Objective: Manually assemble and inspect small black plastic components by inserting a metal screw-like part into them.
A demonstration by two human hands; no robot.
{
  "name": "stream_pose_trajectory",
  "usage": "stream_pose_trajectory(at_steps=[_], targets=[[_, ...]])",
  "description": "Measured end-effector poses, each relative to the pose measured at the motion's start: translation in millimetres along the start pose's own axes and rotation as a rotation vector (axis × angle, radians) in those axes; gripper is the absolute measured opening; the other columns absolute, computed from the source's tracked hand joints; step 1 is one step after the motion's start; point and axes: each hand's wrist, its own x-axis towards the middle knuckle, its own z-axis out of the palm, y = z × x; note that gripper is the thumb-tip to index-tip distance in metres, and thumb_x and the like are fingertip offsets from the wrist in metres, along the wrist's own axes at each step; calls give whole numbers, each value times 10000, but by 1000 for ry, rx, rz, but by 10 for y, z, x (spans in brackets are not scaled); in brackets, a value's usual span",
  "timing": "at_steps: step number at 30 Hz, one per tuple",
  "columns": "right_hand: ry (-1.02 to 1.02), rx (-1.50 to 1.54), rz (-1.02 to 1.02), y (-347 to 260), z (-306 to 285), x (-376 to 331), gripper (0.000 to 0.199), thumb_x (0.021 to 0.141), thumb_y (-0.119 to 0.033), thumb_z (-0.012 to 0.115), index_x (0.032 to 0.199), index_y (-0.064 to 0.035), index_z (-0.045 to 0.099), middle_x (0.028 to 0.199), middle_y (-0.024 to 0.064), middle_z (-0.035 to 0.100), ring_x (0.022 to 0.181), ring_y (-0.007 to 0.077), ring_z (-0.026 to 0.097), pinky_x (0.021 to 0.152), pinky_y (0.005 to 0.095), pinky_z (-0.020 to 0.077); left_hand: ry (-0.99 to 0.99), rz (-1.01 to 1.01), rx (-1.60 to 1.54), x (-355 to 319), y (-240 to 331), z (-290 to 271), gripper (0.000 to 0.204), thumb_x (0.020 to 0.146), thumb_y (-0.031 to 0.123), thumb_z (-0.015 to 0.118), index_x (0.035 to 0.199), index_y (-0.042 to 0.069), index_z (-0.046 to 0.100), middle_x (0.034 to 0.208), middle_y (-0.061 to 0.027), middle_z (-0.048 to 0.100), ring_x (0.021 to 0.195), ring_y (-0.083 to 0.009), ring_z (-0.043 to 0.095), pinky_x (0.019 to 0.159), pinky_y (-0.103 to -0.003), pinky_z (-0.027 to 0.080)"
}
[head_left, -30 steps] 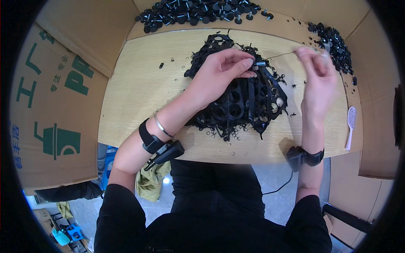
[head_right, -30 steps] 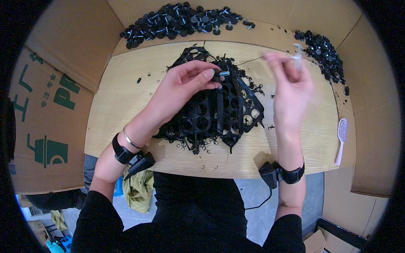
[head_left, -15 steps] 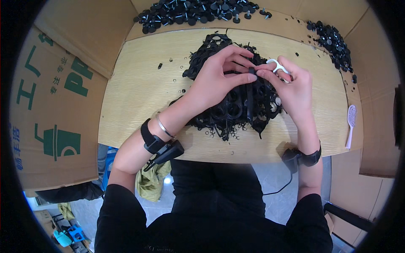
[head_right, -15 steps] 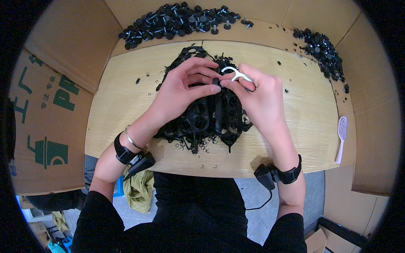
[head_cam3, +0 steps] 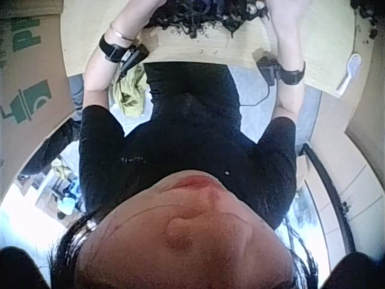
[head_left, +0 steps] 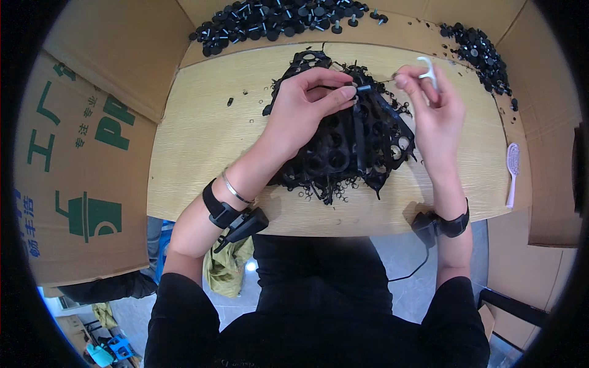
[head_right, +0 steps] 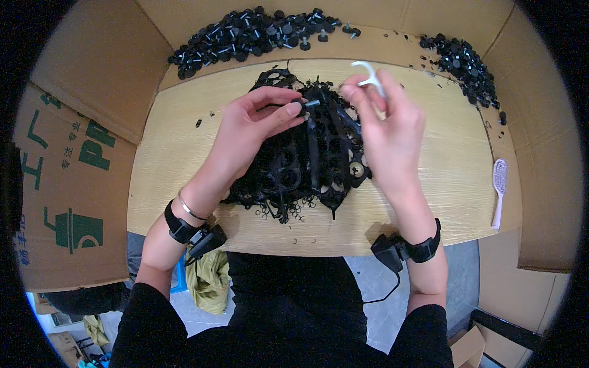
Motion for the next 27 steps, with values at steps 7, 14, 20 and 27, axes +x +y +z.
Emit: stream_pose_trajectory(at_steps=[7,14,20,27], targets=[[223,144,-14,-2,-119,120,107,900,-15,668,994,36,652,869,56,698,832,91,645,823,243,508,-35,-64,-118,-1,21,-46,269,952,137,625,1155,-39,613,1072,-112,651,996,-178,650,962,-315,546],[-237,181,99,-123,25,8,278,814,-7,732,1073,21,635,980,54,698,831,88,649,817,256,517,-57,-191,-299,-2,3,-40,277,960,184,623,1131,-33,618,1040,-95,664,949,-156,666,901,-285,566],[-267,-190,-217,-96,61,-38,260,736,-46,797,964,-39,672,694,57,613,569,171,563,554,337,457,-102,-168,-178,0,-28,-23,271,939,167,655,1129,-23,627,1030,-83,677,960,-141,662,890,-273,561],[-236,-186,-85,-31,55,-56,208,763,-48,780,831,-13,587,702,71,666,591,202,609,589,304,497,-123,60,243,-12,-38,21,270,884,71,700,1134,-8,634,1063,-80,676,988,-142,651,918,-289,520]])
